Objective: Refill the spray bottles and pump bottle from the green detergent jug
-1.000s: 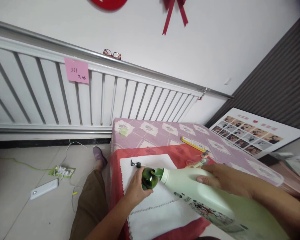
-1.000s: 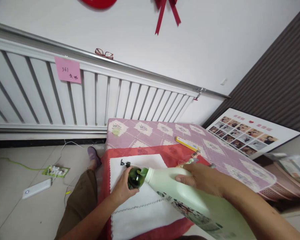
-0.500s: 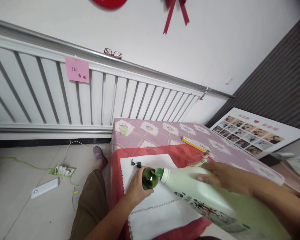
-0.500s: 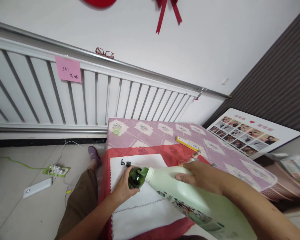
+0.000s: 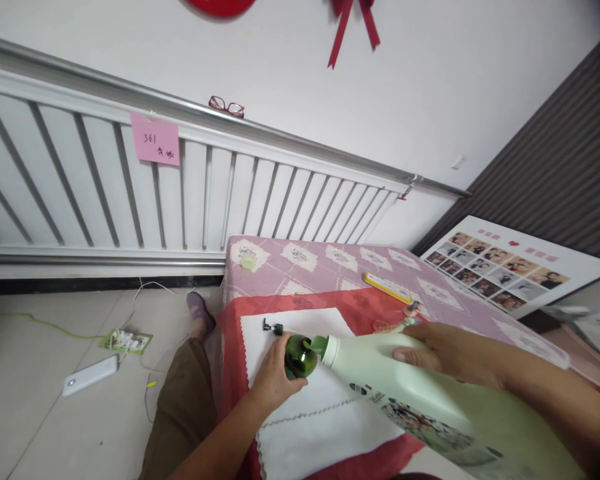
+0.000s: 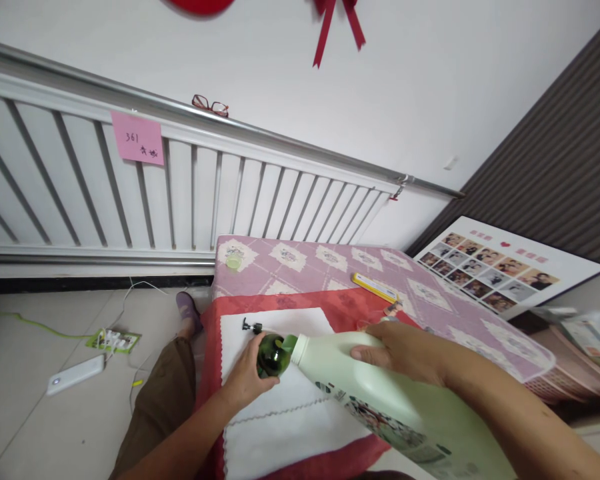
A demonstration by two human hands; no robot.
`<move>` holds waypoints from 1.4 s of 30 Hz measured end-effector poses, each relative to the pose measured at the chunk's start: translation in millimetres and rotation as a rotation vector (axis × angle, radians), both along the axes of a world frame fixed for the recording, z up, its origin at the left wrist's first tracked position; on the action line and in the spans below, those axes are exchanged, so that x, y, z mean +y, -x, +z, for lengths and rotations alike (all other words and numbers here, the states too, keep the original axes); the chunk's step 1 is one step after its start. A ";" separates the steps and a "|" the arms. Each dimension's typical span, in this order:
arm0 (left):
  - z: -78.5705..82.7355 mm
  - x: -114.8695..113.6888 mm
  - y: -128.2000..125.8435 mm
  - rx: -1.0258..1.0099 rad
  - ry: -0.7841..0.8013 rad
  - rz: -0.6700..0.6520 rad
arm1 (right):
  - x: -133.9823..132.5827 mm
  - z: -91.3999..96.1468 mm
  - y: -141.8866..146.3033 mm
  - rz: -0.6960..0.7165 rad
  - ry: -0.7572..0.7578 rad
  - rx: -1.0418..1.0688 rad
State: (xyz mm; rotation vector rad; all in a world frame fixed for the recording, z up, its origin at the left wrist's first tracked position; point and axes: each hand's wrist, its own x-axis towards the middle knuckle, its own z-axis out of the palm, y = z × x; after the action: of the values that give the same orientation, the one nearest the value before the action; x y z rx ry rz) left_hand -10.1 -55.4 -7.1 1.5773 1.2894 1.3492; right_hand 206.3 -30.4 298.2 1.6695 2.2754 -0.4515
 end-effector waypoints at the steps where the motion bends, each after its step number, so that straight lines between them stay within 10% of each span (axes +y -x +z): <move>1: 0.1 -0.2 0.2 0.000 0.000 0.000 | 0.4 1.4 0.8 0.008 0.054 0.008; 42: -0.2 -0.1 0.6 -0.001 0.000 -0.003 | -0.4 11.6 12.2 -0.003 0.129 0.001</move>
State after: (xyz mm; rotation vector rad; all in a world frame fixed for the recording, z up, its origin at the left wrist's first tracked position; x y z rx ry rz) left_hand -10.7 -55.5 -7.3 1.5783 1.2859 1.3481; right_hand 194.1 -30.7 309.8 1.6097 2.1949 -0.5865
